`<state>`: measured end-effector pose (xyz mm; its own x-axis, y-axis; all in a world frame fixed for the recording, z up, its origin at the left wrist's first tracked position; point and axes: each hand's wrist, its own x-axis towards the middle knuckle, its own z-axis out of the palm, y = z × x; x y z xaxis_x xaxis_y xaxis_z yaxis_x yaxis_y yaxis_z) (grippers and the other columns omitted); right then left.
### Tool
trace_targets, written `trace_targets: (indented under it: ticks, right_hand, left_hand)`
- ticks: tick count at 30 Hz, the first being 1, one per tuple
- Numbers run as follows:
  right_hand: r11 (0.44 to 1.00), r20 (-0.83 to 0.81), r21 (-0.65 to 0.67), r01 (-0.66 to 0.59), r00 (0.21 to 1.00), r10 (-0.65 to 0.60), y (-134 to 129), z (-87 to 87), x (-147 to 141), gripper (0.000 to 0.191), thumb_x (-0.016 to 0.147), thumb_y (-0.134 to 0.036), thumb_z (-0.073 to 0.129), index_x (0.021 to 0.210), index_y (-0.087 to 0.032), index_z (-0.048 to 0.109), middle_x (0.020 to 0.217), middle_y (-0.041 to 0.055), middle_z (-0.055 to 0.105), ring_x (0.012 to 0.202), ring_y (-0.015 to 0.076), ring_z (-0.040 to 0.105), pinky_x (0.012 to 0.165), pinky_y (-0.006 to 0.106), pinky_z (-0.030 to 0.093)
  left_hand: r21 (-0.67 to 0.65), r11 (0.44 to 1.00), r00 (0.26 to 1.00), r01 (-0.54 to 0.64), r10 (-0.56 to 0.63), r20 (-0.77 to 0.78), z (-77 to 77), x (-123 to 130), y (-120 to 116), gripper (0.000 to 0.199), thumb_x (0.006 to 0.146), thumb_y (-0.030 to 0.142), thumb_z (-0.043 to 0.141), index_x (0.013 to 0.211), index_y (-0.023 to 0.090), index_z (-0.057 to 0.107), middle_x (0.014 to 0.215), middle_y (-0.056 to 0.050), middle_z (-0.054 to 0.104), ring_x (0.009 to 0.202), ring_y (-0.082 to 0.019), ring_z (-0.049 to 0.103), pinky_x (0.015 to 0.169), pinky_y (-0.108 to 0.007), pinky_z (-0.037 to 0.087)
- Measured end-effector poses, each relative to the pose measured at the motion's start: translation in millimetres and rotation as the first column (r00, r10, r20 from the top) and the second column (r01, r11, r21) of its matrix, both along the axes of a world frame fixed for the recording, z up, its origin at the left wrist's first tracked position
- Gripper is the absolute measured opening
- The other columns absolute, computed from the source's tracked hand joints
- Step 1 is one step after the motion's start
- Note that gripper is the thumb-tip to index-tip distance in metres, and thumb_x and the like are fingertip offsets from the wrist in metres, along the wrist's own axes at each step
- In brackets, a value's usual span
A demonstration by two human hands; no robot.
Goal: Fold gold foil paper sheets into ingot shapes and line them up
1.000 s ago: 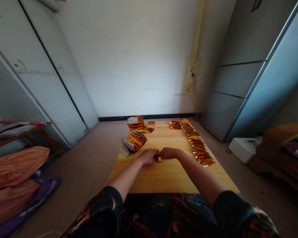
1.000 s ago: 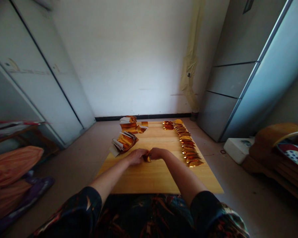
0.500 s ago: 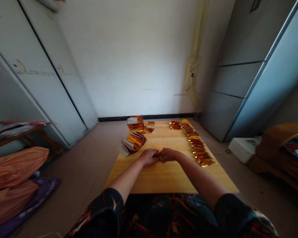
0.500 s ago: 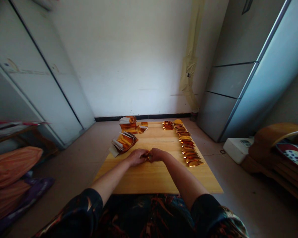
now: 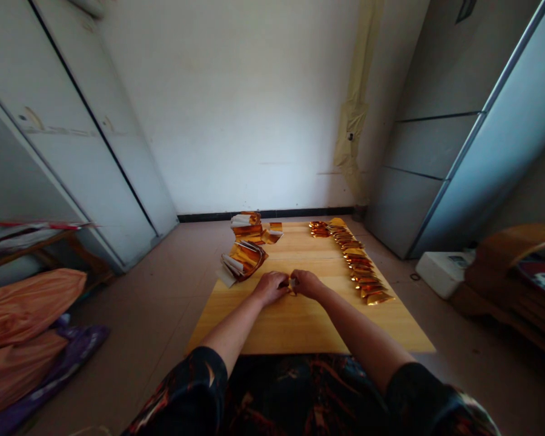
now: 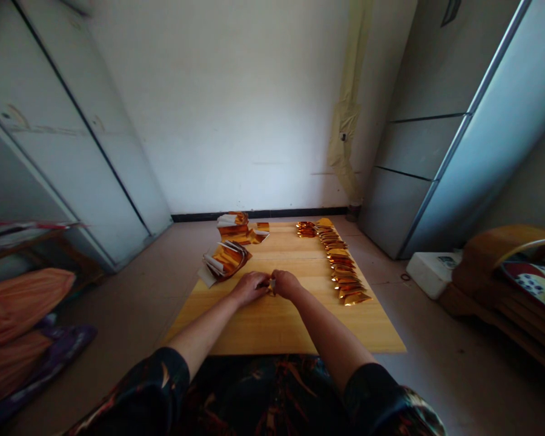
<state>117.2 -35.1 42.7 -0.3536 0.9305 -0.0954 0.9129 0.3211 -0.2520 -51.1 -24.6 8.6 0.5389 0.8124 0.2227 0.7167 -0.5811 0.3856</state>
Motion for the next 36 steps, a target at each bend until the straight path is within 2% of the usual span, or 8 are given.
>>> trace_targets:
  ticks: [3,7,11,14,23,29,32,36]
  right_hand:
    - [0.998,-0.018,0.030,0.050,0.999,-0.049,-4.1,-1.8,-0.2,0.033,0.077,-0.021,0.057,0.110,-0.016,0.058,0.100,0.0073,0.068,0.087,0.0169,0.062,0.064,0.022,0.038]
    - [0.997,0.055,0.074,0.016,0.998,-0.020,-8.8,-3.6,-2.2,0.022,0.084,-0.020,0.047,0.099,-0.016,0.064,0.100,0.0092,0.067,0.089,0.0183,0.062,0.068,0.023,0.040]
    - [0.992,0.149,0.122,0.005,0.989,-0.023,-12.8,-5.0,-7.4,0.032,0.090,-0.028,0.041,0.105,-0.013,0.064,0.105,0.0158,0.064,0.092,0.0228,0.063,0.073,0.027,0.043]
    - [0.992,0.158,0.127,0.011,0.987,-0.031,-18.9,-4.8,-12.6,0.034,0.089,-0.032,0.044,0.109,-0.012,0.063,0.104,0.0164,0.063,0.093,0.0240,0.062,0.076,0.029,0.045]
    - [0.972,0.257,0.223,-0.069,0.966,0.009,-43.7,-8.7,-18.0,0.030,0.089,-0.010,0.037,0.100,-0.013,0.065,0.105,0.0170,0.060,0.097,0.0250,0.056,0.076,0.033,0.045]
    - [0.939,0.308,0.232,-0.252,0.935,0.175,-24.9,-11.9,13.4,0.028,0.092,-0.018,0.037,0.098,-0.015,0.065,0.101,0.0133,0.061,0.095,0.0228,0.054,0.076,0.032,0.040]
    - [0.902,0.311,0.242,-0.358,0.909,0.277,-12.2,-15.1,28.5,0.025,0.093,-0.021,0.039,0.097,-0.017,0.064,0.100,0.0110,0.061,0.093,0.0202,0.052,0.076,0.030,0.038]
    - [0.879,0.302,0.269,-0.392,0.902,0.310,-2.2,-20.0,39.4,0.024,0.094,-0.023,0.040,0.098,-0.018,0.063,0.100,0.0092,0.061,0.094,0.0189,0.050,0.077,0.029,0.035]
  left_hand:
    - [0.063,0.998,0.999,-0.015,0.013,0.030,-6.3,1.2,0.6,0.015,0.073,0.024,0.061,0.088,0.021,0.065,0.086,-0.003,0.068,0.085,-0.018,0.060,0.077,-0.027,0.042]
    - [0.082,0.996,0.998,-0.023,0.019,0.054,-9.6,2.4,0.3,0.012,0.072,0.021,0.061,0.084,0.020,0.064,0.084,-0.003,0.067,0.083,-0.018,0.059,0.076,-0.026,0.042]
    - [0.080,0.996,0.998,-0.030,0.026,0.053,-8.5,2.8,0.4,0.009,0.073,0.024,0.061,0.080,0.019,0.063,0.080,-0.002,0.066,0.080,-0.017,0.058,0.072,-0.025,0.041]
    - [0.068,0.997,0.999,-0.024,0.021,0.045,-7.2,2.6,0.1,0.009,0.076,0.028,0.061,0.078,0.019,0.062,0.078,-0.002,0.065,0.079,-0.017,0.057,0.073,-0.025,0.041]
    - [0.118,0.993,0.999,0.026,-0.020,-0.048,2.4,2.5,-10.3,0.010,0.080,0.020,0.055,0.085,0.019,0.063,0.091,-0.005,0.066,0.089,-0.019,0.057,0.082,-0.029,0.043]
    - [0.165,0.979,0.977,0.116,-0.083,-0.194,11.0,-6.9,-13.0,0.024,0.075,0.016,0.055,0.096,0.022,0.066,0.091,-0.005,0.066,0.091,-0.021,0.055,0.082,-0.033,0.042]
    - [0.179,0.975,0.970,0.134,-0.092,-0.226,14.1,-9.9,-11.3,0.026,0.077,0.018,0.054,0.098,0.024,0.067,0.095,-0.005,0.067,0.095,-0.021,0.054,0.083,-0.034,0.041]
    - [0.198,0.972,0.968,0.130,-0.081,-0.239,14.9,-8.4,-8.9,0.021,0.084,0.023,0.051,0.097,0.025,0.067,0.094,-0.005,0.066,0.095,-0.020,0.053,0.084,-0.034,0.039]
